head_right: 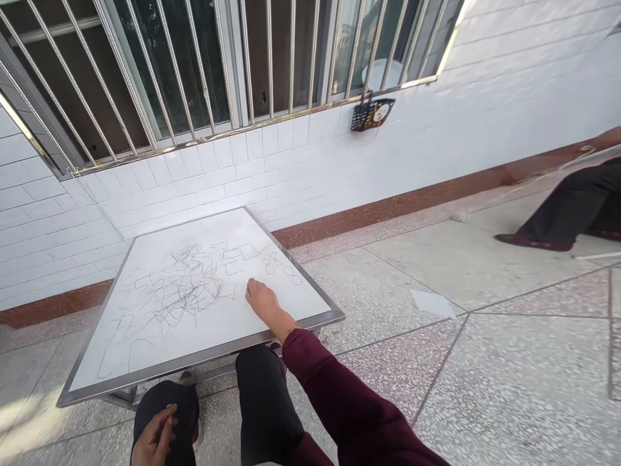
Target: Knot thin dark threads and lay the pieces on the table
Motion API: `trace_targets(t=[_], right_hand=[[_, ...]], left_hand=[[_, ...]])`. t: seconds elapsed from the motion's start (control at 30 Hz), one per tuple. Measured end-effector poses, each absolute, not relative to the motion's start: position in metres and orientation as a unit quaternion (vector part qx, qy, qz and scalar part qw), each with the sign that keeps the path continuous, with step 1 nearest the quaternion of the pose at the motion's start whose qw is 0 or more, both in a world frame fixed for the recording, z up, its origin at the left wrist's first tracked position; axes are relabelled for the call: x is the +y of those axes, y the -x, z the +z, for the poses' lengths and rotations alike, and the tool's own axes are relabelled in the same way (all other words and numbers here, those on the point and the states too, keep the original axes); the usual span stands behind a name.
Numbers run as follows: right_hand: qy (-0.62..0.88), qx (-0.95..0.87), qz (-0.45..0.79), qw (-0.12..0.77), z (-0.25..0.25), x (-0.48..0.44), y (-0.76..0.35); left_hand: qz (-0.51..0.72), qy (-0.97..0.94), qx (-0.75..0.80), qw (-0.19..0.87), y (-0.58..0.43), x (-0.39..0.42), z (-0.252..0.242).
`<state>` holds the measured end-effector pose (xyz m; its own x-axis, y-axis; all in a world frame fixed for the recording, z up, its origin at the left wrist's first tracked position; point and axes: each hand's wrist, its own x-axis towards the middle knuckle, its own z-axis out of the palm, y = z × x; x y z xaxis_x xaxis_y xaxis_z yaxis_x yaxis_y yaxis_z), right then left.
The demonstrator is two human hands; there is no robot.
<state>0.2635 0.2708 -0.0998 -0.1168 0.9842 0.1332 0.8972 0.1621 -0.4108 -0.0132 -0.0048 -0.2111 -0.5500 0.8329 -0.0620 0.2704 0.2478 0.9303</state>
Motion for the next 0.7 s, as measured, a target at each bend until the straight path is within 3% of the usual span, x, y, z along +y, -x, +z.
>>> trace_targets(t=[0.1,0.23,0.37,0.7], right_hand=[[0.607,-0.746,0.139,0.236,-0.084,0.236,-0.263],[0.548,-0.77,0.163,0.283,-0.07,0.178,-0.249],[0.462,-0.797,0.092,0.378,-0.062,0.126,-0.232],[0.405,-0.827,0.069,0.384,-0.062,0.086,-0.221]], left_hand=[[0.512,-0.331,0.71,0.354,0.011,0.005,-0.181],[0.581,-0.343,0.627,0.39,-0.005,0.032,-0.104],[0.594,-0.423,0.538,0.422,-0.035,0.055,-0.041],[0.612,-0.349,0.453,0.547,-0.056,0.026,-0.029]])
